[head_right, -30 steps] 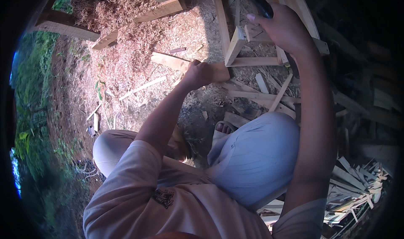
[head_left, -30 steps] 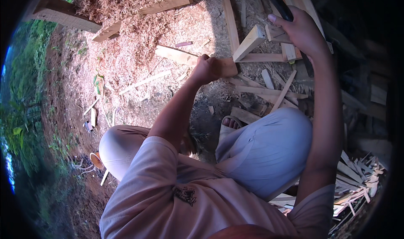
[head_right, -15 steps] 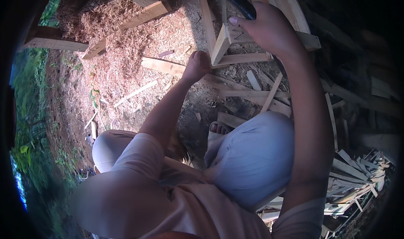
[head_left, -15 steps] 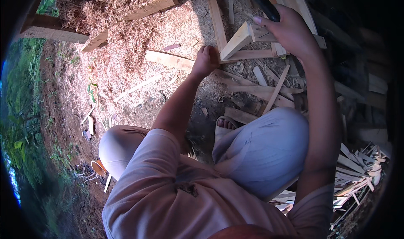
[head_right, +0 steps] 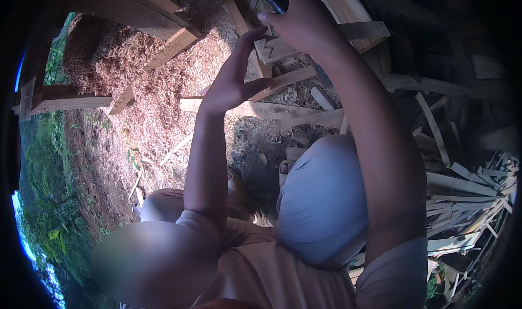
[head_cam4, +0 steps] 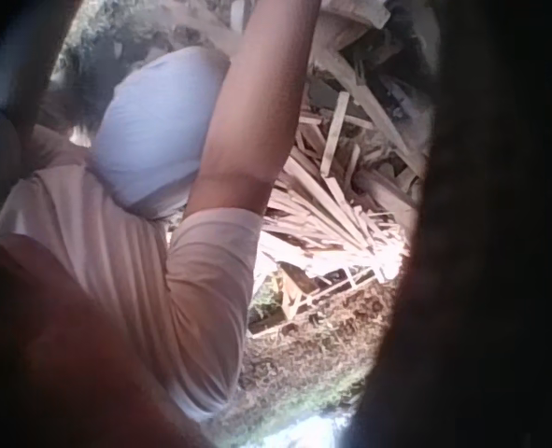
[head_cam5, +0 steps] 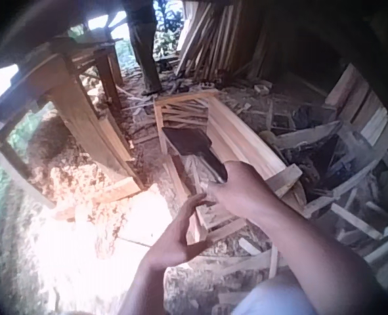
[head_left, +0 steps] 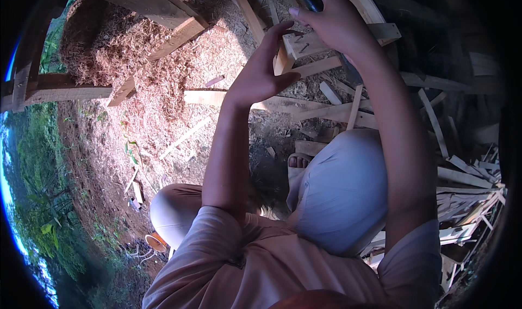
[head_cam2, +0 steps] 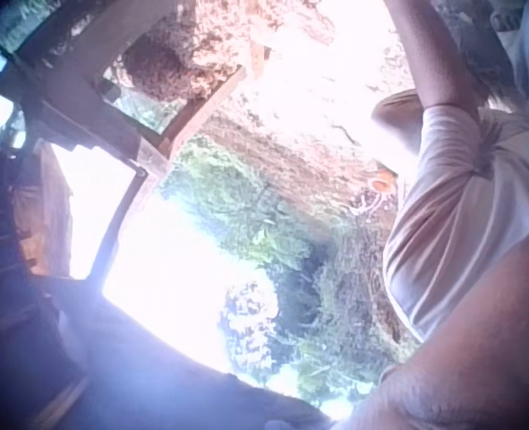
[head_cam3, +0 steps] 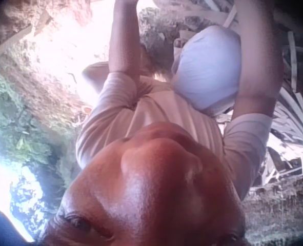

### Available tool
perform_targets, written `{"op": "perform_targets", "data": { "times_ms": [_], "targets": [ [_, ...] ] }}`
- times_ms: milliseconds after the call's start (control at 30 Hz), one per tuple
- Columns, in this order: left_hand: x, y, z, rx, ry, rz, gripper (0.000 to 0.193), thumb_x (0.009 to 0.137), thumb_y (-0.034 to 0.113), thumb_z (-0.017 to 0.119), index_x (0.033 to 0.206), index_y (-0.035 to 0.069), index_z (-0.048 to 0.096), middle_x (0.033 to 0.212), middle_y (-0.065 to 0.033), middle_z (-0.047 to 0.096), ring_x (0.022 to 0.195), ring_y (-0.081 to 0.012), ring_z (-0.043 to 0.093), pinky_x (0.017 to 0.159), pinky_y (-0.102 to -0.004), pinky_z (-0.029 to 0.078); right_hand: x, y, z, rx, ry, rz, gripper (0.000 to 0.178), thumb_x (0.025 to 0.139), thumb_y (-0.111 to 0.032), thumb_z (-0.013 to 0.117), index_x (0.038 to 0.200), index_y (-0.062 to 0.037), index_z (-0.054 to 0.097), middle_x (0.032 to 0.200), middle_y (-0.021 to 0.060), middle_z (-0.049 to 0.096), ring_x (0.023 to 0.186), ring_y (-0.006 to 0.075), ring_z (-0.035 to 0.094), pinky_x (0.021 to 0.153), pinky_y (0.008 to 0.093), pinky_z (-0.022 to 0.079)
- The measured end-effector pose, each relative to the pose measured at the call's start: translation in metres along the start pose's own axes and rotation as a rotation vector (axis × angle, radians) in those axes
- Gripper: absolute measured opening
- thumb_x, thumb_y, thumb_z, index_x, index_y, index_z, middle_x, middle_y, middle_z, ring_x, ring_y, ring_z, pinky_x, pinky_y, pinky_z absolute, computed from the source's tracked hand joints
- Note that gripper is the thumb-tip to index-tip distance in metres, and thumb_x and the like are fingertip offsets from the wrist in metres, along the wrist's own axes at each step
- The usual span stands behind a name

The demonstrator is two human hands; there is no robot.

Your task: The person sits on the ground and uses a hammer to drive nails into wooden pieces to assemble a small wooden stool. They repeatedly position the wood, strike the nails, and inspect the joints to ensure stability.

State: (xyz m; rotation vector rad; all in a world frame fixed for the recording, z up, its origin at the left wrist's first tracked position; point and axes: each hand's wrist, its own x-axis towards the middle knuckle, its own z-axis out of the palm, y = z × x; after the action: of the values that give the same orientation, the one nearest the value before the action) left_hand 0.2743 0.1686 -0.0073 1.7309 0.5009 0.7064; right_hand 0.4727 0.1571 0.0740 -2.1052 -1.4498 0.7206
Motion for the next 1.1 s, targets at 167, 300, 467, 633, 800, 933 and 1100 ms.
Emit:
{"op": "perform_targets", "data": {
  "times_ms": [167,300,467,633,800,933,1100],
  "targets": [
    [0.017,0.003,0.026,0.027,0.162,-0.225,0.057,0.086,0.010,0.086,0.134,0.005,0.056,0.121,-0.0089,0.068,0.117,-0.0195,0.065,0.103,-0.0353,0.050,0.007,0.008,0.004,0.019,0.088,-0.007,0.050,0.094,-0.042,0.082,0.111,0.0033,0.070,0.080,0.0097,0.068,0.072,0.0167,0.067,0.070,0.0367,0.054],
    [0.013,-0.007,0.021,-0.015,0.113,-0.093,0.064,0.084,0.014,0.088,0.135,0.004,0.051,0.122,-0.0108,0.062,0.113,-0.0197,0.063,0.102,-0.0353,0.049,0.004,0.010,0.004,0.069,0.085,0.020,0.049,0.093,-0.040,0.082,0.112,0.0031,0.069,0.078,0.0081,0.067,0.069,0.0155,0.064,0.066,0.0357,0.053],
    [-0.001,-0.024,0.009,-0.172,0.085,-0.105,0.066,0.085,0.015,0.089,0.135,0.004,0.047,0.122,-0.0102,0.059,0.115,-0.0203,0.057,0.102,-0.0366,0.047,-0.024,0.009,-0.003,0.274,0.055,0.156,0.045,0.094,-0.038,0.082,0.111,0.0018,0.068,0.078,0.0055,0.066,0.066,0.0103,0.061,0.057,0.0291,0.048],
    [-0.011,-0.015,-0.006,-0.373,0.021,-0.156,0.055,0.093,0.011,0.082,0.130,0.007,0.042,0.115,-0.0055,0.056,0.110,-0.0145,0.055,0.100,-0.0333,0.047,-0.059,-0.014,0.016,0.393,0.272,0.098,0.036,0.095,-0.033,0.080,0.104,0.0000,0.070,0.089,0.0148,0.076,0.084,0.0285,0.076,0.078,0.0395,0.056],
    [-0.010,-0.027,-0.011,-0.499,0.033,-0.222,0.048,0.098,0.012,0.078,0.129,0.008,0.043,0.114,-0.0037,0.056,0.109,-0.0117,0.053,0.096,-0.0310,0.046,-0.060,-0.002,0.053,0.429,0.461,-0.004,0.033,0.094,-0.032,0.081,0.103,-0.0018,0.070,0.094,0.0157,0.076,0.089,0.0344,0.076,0.079,0.0444,0.057],
    [-0.008,-0.027,-0.011,-0.513,0.026,-0.231,0.046,0.099,0.012,0.077,0.129,0.008,0.042,0.117,-0.0042,0.055,0.111,-0.0114,0.052,0.098,-0.0307,0.045,-0.059,0.000,0.065,0.381,0.530,-0.014,0.032,0.094,-0.031,0.080,0.102,-0.0023,0.067,0.093,0.0190,0.073,0.089,0.0408,0.073,0.077,0.0480,0.055],
    [-0.009,-0.027,-0.019,-0.395,-0.015,-0.224,0.044,0.103,0.016,0.073,0.132,0.007,0.041,0.118,-0.0053,0.055,0.113,-0.0131,0.051,0.100,-0.0322,0.044,-0.058,0.002,0.070,0.387,0.532,-0.051,0.036,0.093,-0.032,0.080,0.104,-0.0011,0.065,0.094,0.0213,0.071,0.090,0.0440,0.071,0.078,0.0497,0.054]
  ]
}}
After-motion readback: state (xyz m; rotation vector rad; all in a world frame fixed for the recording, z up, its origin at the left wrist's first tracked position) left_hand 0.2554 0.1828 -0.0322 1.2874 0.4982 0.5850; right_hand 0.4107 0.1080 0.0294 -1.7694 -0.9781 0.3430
